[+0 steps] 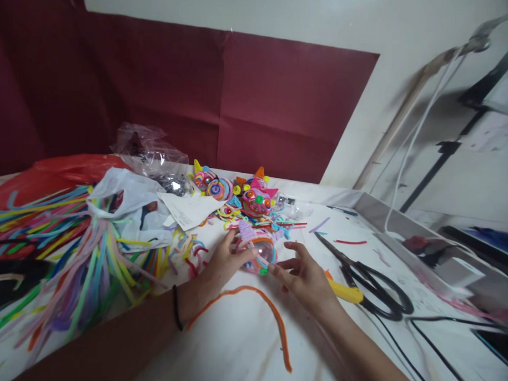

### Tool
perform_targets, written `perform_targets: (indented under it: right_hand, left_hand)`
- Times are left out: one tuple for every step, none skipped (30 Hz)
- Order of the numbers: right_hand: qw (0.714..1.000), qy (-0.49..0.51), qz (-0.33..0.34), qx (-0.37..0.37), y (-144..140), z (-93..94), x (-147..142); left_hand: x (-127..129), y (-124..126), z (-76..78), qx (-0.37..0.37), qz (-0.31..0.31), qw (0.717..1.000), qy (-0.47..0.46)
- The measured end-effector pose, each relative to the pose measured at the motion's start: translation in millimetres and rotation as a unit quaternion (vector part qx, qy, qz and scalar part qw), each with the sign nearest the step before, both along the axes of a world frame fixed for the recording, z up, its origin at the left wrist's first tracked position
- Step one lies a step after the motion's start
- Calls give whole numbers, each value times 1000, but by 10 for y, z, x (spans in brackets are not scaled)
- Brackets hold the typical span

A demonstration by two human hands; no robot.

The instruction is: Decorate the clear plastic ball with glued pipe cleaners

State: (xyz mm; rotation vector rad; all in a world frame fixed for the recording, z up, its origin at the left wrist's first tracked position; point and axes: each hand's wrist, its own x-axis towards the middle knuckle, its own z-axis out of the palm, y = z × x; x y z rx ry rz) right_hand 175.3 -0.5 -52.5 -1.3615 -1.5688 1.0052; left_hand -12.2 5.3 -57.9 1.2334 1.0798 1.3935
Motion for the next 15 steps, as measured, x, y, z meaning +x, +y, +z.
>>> perform_targets:
  right_hand:
    - [1000, -9, -6, 8, -3, 3, 4]
    - [999, -23, -12, 21, -10, 10, 10]
    - [998, -44, -16, 39, -20, 19, 16]
    - [996, -68, -15, 63, -34, 30, 22]
    - [991, -94, -10, 92, -49, 41, 27]
    - [985, -118, -4, 126, -65, 53, 32]
    - [977, -137, 3, 164, -79, 64, 35]
    - [968, -149, 11, 202, -91, 73, 38]
    - [958, -158, 18, 239, -100, 82, 39]
    - [947, -166, 24, 274, -105, 89, 41]
    - [935, -176, 32, 306, -108, 95, 43]
    - [923, -189, 43, 332, -109, 101, 45]
    - [912, -204, 54, 351, -109, 106, 49]
    - [902, -220, 65, 365, -110, 111, 53]
    - [894, -235, 74, 374, -110, 115, 58]
  left_hand:
    - [-1, 3, -2, 4, 2, 1000, -4]
    - [-3, 7, -7, 9, 6, 1000, -6]
    - [-8, 13, -14, 14, 11, 1000, -5]
    - [-13, 20, -22, 17, 15, 1000, -5]
    - [-19, 26, -31, 18, 18, 1000, -6]
    - [-25, 30, -39, 16, 19, 1000, -8]
    - [-29, 32, -44, 14, 18, 1000, -9]
    - [-33, 30, -45, 13, 15, 1000, -9]
    - [-35, 26, -42, 12, 11, 1000, -11]
    - [-36, 19, -37, 13, 9, 1000, -15]
    - [-36, 10, -29, 13, 5, 1000, -20]
    - [-35, 1, -22, 12, 3, 1000, -25]
    - [-34, -7, -16, 9, 1, 999, -30]
    - [-34, -13, -12, 6, 1, 999, -35]
    - [-33, -16, -11, 3, -1, 999, -40]
